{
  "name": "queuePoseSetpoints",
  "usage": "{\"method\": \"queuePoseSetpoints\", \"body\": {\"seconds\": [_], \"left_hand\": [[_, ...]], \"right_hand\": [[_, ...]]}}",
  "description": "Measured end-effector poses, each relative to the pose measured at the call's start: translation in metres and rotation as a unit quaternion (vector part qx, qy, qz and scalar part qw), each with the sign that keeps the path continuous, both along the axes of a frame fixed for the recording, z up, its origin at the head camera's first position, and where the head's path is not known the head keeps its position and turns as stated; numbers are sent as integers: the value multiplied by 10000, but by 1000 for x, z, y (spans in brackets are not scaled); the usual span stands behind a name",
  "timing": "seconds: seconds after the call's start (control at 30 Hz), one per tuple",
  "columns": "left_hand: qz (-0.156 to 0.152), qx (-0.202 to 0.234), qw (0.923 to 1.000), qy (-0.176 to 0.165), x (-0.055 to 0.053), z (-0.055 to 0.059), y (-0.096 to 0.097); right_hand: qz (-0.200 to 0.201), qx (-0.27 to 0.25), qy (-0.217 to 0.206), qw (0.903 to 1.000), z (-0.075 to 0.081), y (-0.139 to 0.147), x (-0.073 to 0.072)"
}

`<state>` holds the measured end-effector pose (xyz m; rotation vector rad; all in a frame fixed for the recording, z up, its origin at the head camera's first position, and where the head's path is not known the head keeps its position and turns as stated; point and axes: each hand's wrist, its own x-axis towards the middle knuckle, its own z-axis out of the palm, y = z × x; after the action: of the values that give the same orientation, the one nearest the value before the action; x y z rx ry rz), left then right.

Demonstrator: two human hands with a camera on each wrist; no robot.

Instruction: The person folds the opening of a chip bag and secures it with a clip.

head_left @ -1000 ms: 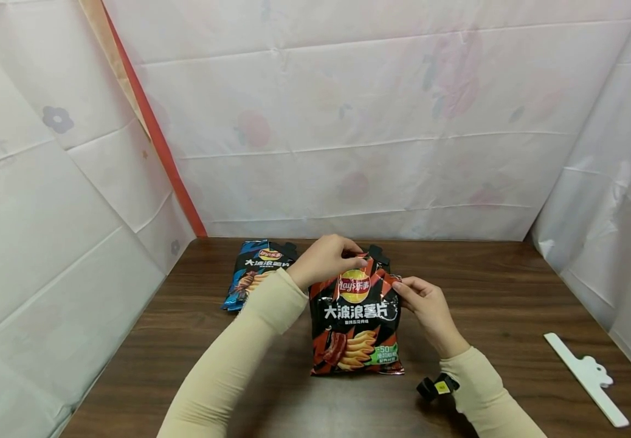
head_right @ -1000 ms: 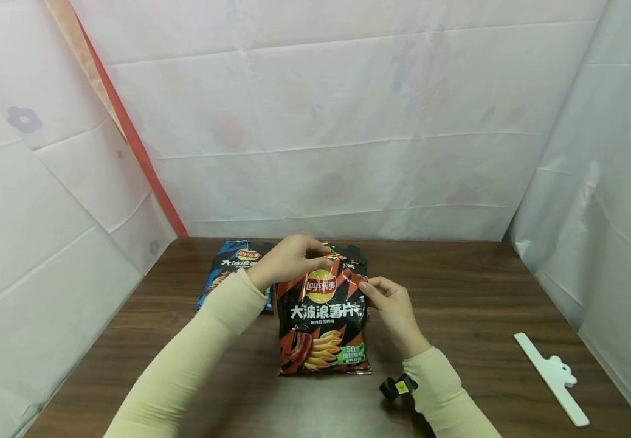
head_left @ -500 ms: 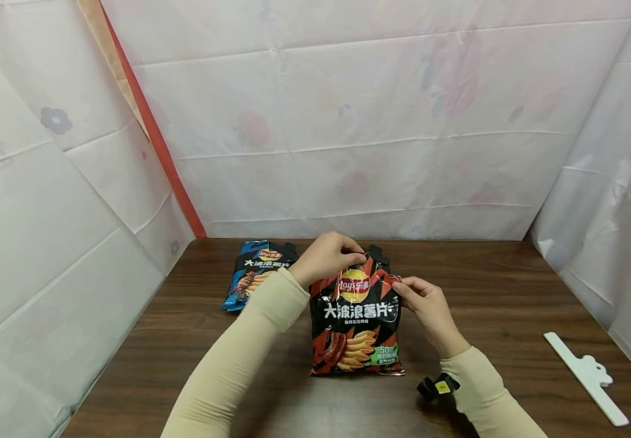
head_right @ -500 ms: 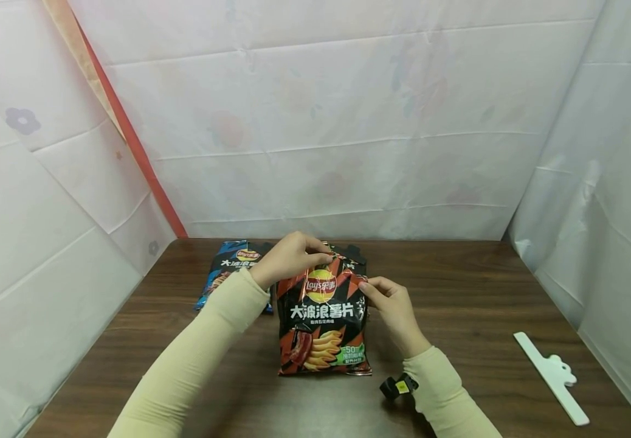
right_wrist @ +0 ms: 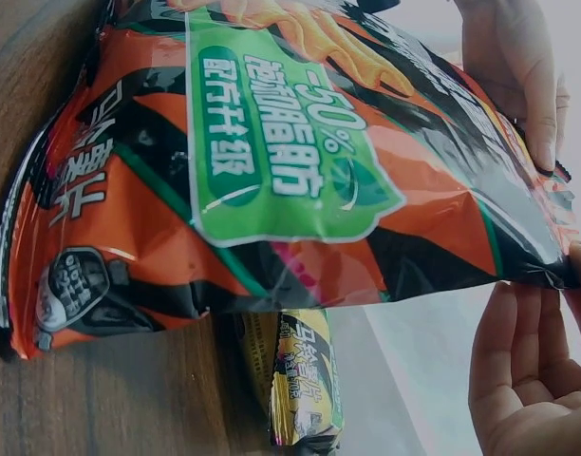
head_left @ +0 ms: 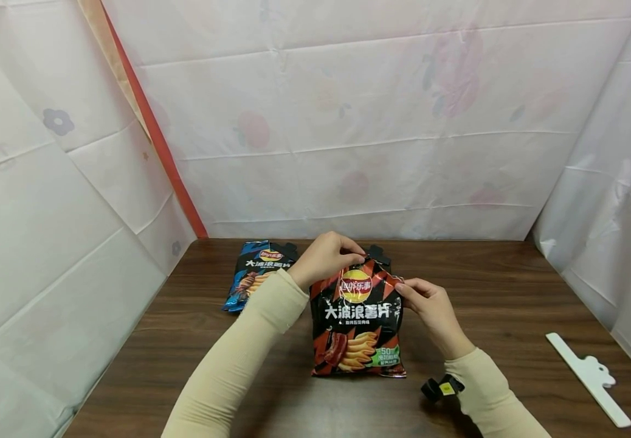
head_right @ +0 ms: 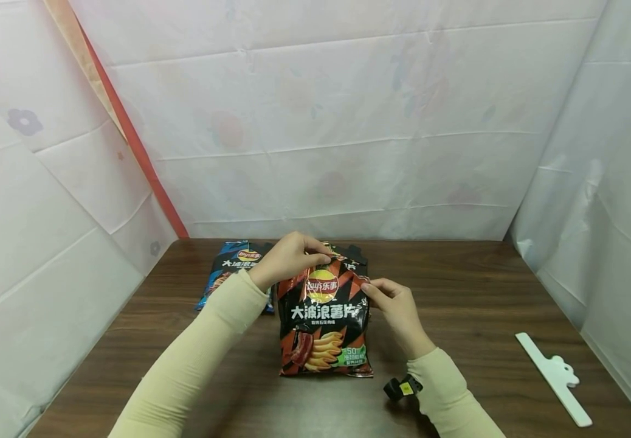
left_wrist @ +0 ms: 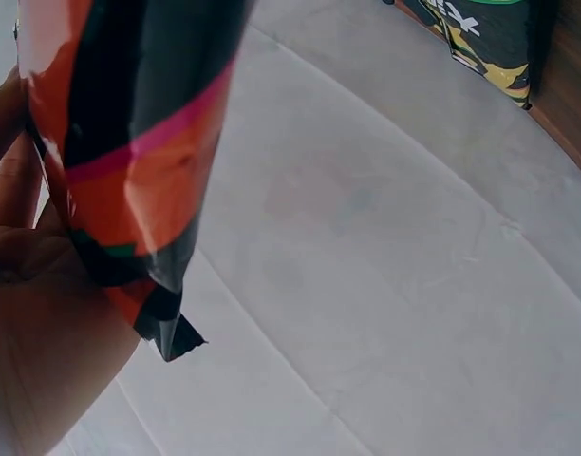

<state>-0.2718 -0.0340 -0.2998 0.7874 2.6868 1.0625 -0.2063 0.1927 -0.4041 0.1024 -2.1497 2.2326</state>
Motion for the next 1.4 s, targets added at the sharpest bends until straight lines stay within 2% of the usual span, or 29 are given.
{"method": "queuePoseSetpoints", "body": {"seconds": [0.53,1.03,1.4], "left_hand": [[-228,14,9996,178,0,0,0],[-498,-82,9979,396,-1,0,-2],[-516,58,9981,317,-3,0,-4]], "right_hand": [[-164,511,106,9985,1,4,5],[-141,966,305,9948,1,9,6],[-47,951,652,9933,-3,11,3]]}}
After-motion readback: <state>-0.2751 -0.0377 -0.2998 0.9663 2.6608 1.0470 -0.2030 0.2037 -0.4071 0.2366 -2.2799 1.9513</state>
